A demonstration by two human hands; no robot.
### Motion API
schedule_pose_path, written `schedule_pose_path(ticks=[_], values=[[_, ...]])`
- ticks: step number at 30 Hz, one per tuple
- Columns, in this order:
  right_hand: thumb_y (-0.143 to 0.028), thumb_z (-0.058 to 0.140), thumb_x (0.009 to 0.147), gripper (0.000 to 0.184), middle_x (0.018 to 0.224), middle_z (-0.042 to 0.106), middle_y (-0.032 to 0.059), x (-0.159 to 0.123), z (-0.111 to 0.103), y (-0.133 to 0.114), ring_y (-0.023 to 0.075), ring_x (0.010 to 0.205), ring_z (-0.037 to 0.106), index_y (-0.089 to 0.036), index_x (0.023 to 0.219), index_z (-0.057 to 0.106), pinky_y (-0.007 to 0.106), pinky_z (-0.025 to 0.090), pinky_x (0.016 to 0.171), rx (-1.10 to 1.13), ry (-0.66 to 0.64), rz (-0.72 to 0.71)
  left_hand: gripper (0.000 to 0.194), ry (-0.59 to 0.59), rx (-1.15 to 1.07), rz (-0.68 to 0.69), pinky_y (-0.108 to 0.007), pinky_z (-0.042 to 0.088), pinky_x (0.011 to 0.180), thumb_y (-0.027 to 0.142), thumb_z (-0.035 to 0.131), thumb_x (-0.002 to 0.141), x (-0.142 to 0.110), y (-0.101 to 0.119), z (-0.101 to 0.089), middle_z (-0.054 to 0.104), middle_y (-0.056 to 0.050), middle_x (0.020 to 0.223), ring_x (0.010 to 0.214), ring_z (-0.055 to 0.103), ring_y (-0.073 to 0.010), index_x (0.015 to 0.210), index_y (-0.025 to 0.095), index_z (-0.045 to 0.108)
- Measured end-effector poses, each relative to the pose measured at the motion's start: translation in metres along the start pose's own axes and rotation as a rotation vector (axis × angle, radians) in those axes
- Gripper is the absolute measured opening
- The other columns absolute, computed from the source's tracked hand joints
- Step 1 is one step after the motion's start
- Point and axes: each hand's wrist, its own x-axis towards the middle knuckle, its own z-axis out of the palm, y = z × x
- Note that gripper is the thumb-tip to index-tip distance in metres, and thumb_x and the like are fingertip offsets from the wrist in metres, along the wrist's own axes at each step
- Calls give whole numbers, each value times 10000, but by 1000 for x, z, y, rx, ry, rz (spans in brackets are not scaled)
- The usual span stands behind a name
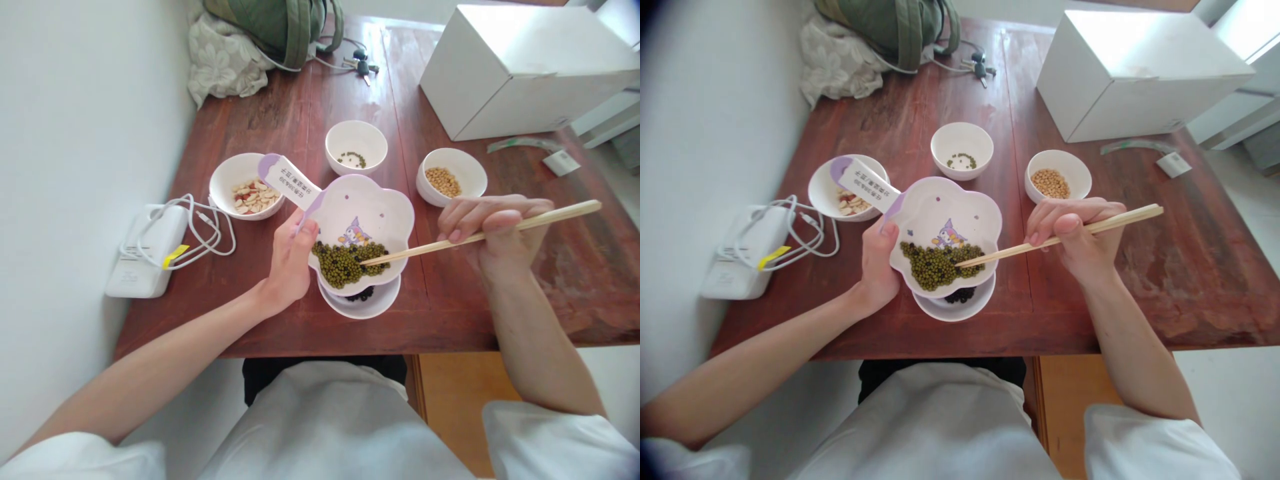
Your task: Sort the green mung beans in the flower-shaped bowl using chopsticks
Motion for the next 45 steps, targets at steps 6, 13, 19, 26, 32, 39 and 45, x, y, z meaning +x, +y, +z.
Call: schedule_pose_path(ticks=[6,13,19,26,32,39,45], values=[[-628,771,1012,620,430,584,47,-1,4,6,178,386,556,-207,557,778,350,366,441,47,23,31,507,-10,12,45,-306,514,662,606,540,1133,1,-2,0,784,-46,869,726,642,-168,1055,168,783],[-661,778,990,569,453,598,42,-3,5,8,192,407,544,-244,605,822,381,364,458,63,11,49,495,-24,12,58,-303,524,671,609,536,1137,1,0,1,771,-36,855,721,654,-169,1054,187,782],[-647,786,987,526,493,658,62,-5,3,10,211,441,587,-241,662,865,399,442,474,88,-41,66,544,-16,16,18,-312,537,661,673,542,1109,2,2,2,744,-38,812,728,648,-186,1043,185,773],[-634,797,981,501,569,736,102,-7,6,9,237,500,672,-217,722,897,386,466,471,113,-106,87,523,-29,9,41,-311,508,659,639,539,1126,3,-1,0,763,-42,850,704,621,-171,1110,172,775],[-666,800,958,512,574,739,108,-10,6,11,261,544,710,-218,732,900,407,544,541,125,-139,123,491,-30,-5,57,-317,501,669,607,545,1135,3,-1,0,778,-49,888,726,632,-172,1126,176,781],[-674,780,966,523,622,768,122,-13,4,11,259,567,715,-210,762,906,404,530,552,135,-182,127,535,-18,15,22,-328,490,659,672,549,1112,2,2,1,764,-38,858,710,621,-175,1089,184,767],[-670,783,965,520,626,773,127,-13,4,11,260,566,715,-205,765,905,397,511,534,146,-195,101,526,-21,-22,3,-334,480,647,659,570,1107,3,3,1,753,-37,823,686,593,-169,1055,174,766]])
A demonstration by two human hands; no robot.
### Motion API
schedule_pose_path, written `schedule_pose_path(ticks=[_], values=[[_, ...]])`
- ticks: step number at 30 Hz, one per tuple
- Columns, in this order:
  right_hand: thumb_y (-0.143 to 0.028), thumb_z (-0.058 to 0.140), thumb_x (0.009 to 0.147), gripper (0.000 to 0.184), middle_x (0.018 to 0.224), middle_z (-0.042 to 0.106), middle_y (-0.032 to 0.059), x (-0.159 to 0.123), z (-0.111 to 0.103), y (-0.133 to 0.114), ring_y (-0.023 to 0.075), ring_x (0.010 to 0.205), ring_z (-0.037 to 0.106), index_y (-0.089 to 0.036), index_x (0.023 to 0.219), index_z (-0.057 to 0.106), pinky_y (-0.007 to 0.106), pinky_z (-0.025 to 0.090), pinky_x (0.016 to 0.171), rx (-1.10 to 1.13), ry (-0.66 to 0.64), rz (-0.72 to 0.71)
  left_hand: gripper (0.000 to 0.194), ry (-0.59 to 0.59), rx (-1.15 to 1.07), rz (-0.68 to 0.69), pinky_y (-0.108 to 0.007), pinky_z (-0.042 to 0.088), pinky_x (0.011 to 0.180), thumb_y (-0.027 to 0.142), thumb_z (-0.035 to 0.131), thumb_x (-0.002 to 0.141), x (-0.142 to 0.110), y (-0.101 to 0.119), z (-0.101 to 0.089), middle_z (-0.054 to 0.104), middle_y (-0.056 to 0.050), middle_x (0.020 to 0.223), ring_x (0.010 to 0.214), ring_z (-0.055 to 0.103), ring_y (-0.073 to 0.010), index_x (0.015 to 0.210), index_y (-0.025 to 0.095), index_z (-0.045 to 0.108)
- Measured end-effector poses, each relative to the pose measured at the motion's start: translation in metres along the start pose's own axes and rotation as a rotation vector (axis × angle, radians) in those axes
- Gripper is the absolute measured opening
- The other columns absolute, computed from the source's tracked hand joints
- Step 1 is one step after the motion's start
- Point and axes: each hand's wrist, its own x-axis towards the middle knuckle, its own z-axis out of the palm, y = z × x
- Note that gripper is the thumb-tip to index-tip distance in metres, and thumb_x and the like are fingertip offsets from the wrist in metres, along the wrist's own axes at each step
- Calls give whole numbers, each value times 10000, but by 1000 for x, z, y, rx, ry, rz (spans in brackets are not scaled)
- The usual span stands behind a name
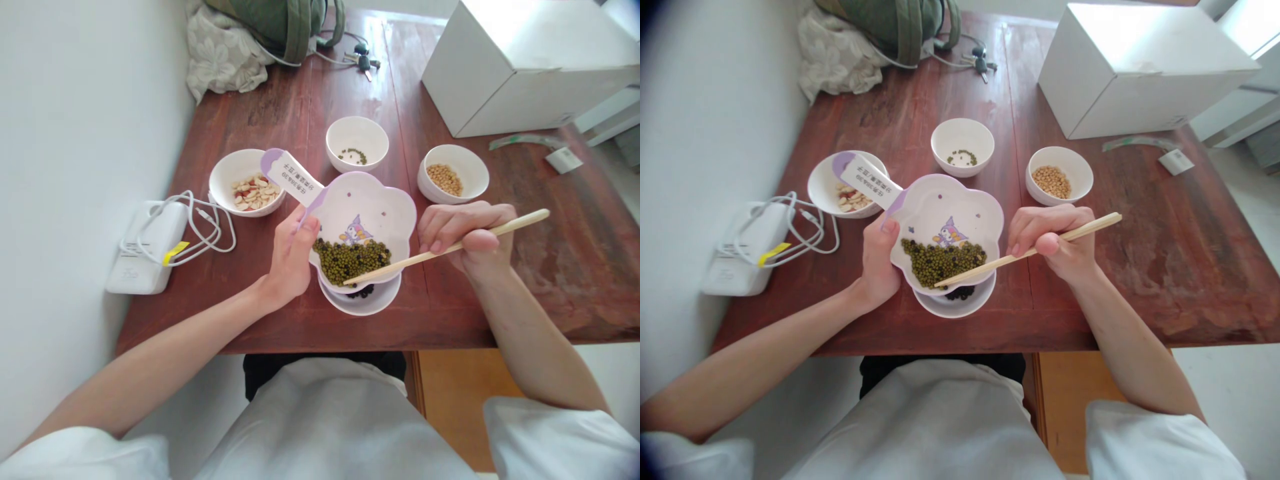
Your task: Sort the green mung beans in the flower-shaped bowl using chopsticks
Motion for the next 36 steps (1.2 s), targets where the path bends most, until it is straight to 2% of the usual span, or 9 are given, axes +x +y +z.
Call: schedule_pose_path(ticks=[9,14,17,21,26,31,36], values=[[-689,774,973,528,560,734,106,4,-1,3,257,510,685,-246,712,893,417,498,491,4,34,-36,514,48,42,-37,-399,546,759,712,588,1074,0,-2,0,753,-55,886,827,673,-242,1065,245,802],[-699,797,950,521,542,713,89,4,0,4,230,469,634,-256,689,885,405,458,472,-1,49,-32,526,72,38,-42,-394,589,763,733,613,1053,1,-1,1,719,-51,809,842,682,-252,1013,241,794],[-705,776,962,532,542,714,96,4,-1,6,238,476,638,-253,708,893,411,478,489,12,43,-48,517,88,40,-47,-391,605,770,712,623,1058,1,-1,2,706,-57,789,896,709,-270,977,225,776],[-709,787,951,544,522,695,93,3,-4,9,238,479,644,-241,692,886,418,528,538,22,58,-48,513,72,30,-52,-394,625,802,707,625,1062,0,-2,1,724,-58,808,929,724,-270,972,225,775],[-732,802,927,559,503,677,84,3,-4,10,225,473,637,-251,652,873,393,477,499,5,59,-28,507,80,34,-70,-411,616,792,724,642,1042,0,-1,0,723,-57,808,942,716,-280,910,245,745],[-735,796,933,558,481,655,73,4,-3,10,221,452,622,-252,668,882,406,503,510,9,58,-52,532,69,26,-53,-405,600,788,702,632,1053,1,1,1,676,-56,777,890,693,-263,786,244,666],[-729,784,946,547,492,672,80,4,-2,9,238,471,644,-260,685,890,401,473,472,16,45,-34,520,66,6,-56,-397,584,771,701,640,1050,1,1,2,680,-53,790,882,683,-258,813,243,702]])
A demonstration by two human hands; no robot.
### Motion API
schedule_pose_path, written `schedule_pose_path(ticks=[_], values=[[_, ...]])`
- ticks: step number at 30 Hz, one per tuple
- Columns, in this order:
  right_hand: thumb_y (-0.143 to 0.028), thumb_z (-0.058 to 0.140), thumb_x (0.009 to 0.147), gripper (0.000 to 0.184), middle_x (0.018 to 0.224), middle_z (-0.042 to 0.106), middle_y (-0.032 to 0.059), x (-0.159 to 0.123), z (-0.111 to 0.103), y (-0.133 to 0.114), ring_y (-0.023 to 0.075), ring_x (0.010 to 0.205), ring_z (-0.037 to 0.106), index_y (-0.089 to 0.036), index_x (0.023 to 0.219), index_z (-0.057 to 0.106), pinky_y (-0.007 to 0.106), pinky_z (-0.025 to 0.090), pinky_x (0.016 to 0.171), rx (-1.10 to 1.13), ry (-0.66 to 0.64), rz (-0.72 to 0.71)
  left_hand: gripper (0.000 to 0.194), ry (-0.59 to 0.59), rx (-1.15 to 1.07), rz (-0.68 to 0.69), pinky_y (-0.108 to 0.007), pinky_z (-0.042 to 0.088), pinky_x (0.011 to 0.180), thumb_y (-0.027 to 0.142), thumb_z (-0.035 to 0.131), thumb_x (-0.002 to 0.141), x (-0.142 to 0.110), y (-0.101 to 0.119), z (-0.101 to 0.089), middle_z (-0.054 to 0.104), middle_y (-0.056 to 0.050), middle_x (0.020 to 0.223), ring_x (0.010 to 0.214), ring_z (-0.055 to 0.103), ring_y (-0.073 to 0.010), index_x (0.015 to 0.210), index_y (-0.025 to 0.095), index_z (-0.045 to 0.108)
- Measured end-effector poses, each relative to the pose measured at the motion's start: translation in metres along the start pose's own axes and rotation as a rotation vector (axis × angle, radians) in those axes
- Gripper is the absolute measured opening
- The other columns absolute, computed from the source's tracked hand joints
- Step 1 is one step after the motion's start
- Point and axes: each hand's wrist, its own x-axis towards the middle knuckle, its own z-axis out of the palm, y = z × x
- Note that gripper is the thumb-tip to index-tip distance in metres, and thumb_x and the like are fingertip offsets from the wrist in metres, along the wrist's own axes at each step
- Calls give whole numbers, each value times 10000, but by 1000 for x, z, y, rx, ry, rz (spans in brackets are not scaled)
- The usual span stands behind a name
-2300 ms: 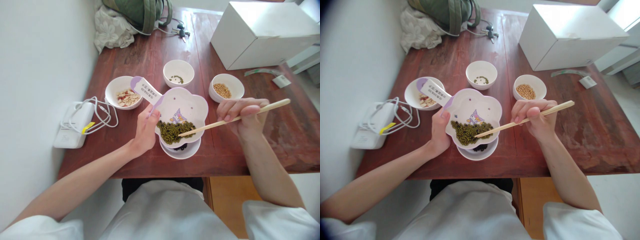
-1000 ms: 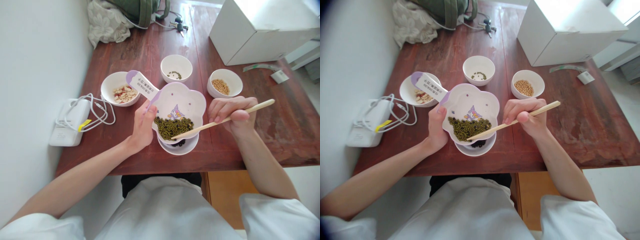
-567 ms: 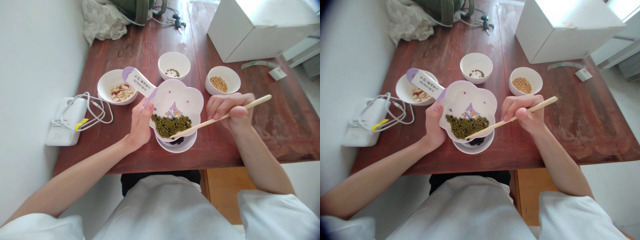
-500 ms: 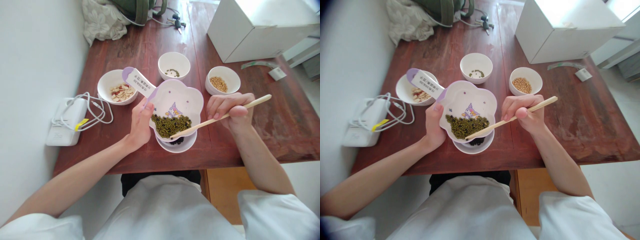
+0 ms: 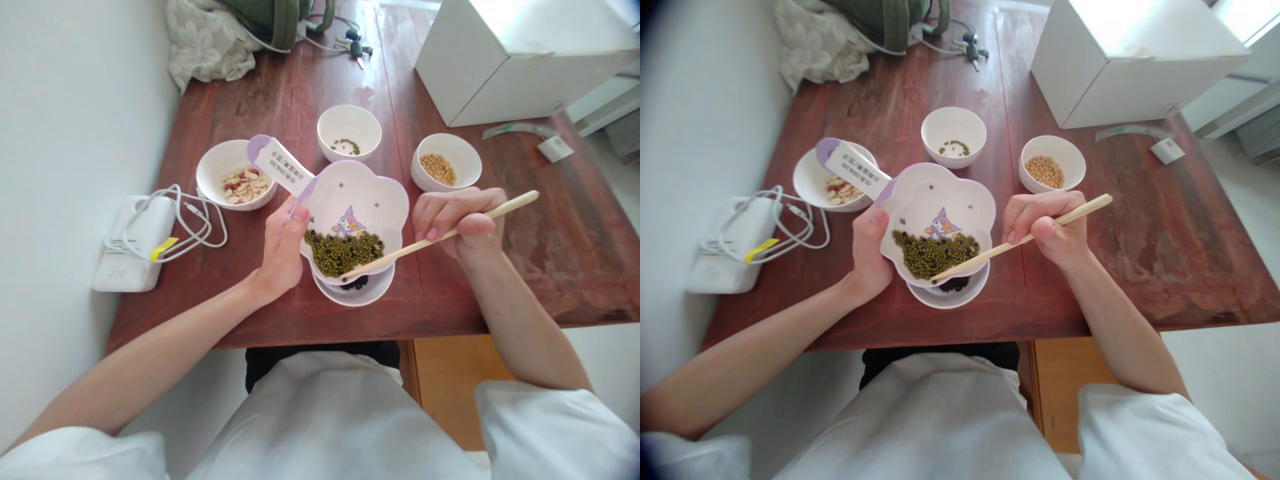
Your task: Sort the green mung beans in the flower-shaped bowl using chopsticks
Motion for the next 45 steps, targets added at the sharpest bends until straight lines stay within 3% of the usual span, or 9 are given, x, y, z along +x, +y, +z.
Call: schedule_pose_path(ticks=[10,15,20,26,31,45], values=[[-700,776,967,552,527,707,96,1,4,-1,241,469,645,-245,669,869,390,458,452,-5,83,-11,515,-33,0,4,-411,570,700,721,590,1069,-2,-4,-2,760,-60,859,796,692,-253,1053,249,795],[-715,795,945,556,485,663,72,0,3,0,226,444,619,-257,635,855,395,482,471,-5,97,6,508,-60,-15,26,-405,569,741,691,572,1090,-2,-6,-2,765,-66,880,884,736,-270,1039,234,788],[-712,825,917,548,541,716,104,0,3,-2,226,471,643,-242,637,858,385,492,492,30,57,38,507,-82,-23,78,-360,519,682,649,552,1115,-2,-7,-3,783,-50,881,741,651,-196,1074,206,795],[-687,782,969,557,538,716,111,0,6,-5,229,461,636,-226,671,876,382,480,473,9,31,23,507,-74,-14,54,-372,517,662,656,565,1102,-2,-3,-2,762,-46,839,718,624,-202,1080,212,809],[-694,800,948,530,572,738,114,-4,6,-7,250,498,666,-240,688,882,377,456,449,-6,50,73,521,-73,11,58,-390,563,737,665,554,1102,-2,-6,-3,821,-71,981,817,691,-228,1161,216,811],[-584,819,985,465,562,741,101,-2,11,-9,238,475,669,-215,710,881,364,429,428,3,75,9,544,-69,-1,100,-317,515,662,682,585,1093,0,-2,-1,778,-57,877,720,641,-174,1038,174,772]])
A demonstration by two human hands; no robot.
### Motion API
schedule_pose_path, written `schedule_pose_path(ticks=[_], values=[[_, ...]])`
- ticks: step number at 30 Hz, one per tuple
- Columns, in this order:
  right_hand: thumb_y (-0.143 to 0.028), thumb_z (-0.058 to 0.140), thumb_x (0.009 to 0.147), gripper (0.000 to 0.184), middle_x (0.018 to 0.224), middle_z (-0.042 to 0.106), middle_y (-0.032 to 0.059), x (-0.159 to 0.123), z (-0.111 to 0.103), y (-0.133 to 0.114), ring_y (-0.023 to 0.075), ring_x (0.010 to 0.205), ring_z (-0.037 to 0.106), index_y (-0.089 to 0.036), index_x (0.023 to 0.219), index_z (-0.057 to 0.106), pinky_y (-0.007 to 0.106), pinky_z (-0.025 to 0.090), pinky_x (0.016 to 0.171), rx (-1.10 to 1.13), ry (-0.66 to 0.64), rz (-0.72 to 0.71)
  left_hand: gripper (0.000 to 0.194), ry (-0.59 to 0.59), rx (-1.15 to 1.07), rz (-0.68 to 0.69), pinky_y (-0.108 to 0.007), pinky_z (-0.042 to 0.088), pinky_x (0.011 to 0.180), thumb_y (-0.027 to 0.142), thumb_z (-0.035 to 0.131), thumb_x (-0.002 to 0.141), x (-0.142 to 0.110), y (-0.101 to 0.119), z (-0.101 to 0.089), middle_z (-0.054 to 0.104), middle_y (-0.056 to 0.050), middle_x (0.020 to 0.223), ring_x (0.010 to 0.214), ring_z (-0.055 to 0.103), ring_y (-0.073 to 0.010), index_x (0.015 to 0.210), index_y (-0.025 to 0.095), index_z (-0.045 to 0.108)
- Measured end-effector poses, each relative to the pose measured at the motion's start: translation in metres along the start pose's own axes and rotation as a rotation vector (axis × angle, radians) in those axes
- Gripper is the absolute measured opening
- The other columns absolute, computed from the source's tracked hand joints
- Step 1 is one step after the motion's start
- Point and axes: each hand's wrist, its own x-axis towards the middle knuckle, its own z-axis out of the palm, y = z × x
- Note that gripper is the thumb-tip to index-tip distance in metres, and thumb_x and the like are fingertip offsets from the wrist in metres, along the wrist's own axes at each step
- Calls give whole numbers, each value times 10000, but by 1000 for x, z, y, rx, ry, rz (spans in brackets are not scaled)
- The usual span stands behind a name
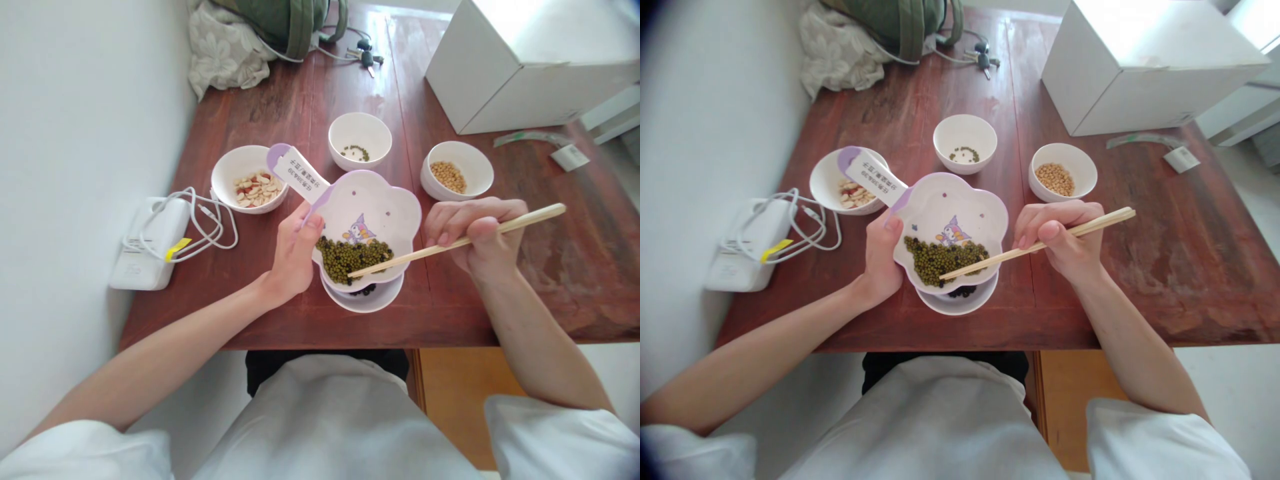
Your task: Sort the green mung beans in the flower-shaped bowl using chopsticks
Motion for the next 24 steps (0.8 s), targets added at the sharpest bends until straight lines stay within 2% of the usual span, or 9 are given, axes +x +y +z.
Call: schedule_pose_path(ticks=[3,11,17,24], values=[[-577,832,977,453,573,748,107,-1,0,1,241,485,673,-212,713,882,366,429,436,5,-2,23,500,-12,-9,18,-293,508,675,634,582,1114,0,-1,0,756,-34,841,722,635,-156,1037,175,763],[-583,817,986,454,610,767,119,-3,-2,3,249,519,694,-207,745,897,374,461,476,5,-41,27,464,-33,-33,92,-311,494,652,549,560,1143,1,-1,0,739,-37,783,699,633,-170,1057,160,798],[-570,825,984,446,593,758,115,-3,-1,4,250,509,689,-207,734,893,380,465,475,19,-50,7,479,-23,-32,53,-322,501,651,578,564,1134,1,-1,0,748,-47,817,684,604,-169,1055,172,805],[-577,831,977,453,570,744,109,-2,0,5,238,485,667,-213,713,886,372,449,463,37,-33,24,504,-11,-35,24,-334,487,635,632,585,1106,0,0,1,708,-44,767,672,569,-175,993,186,790]])
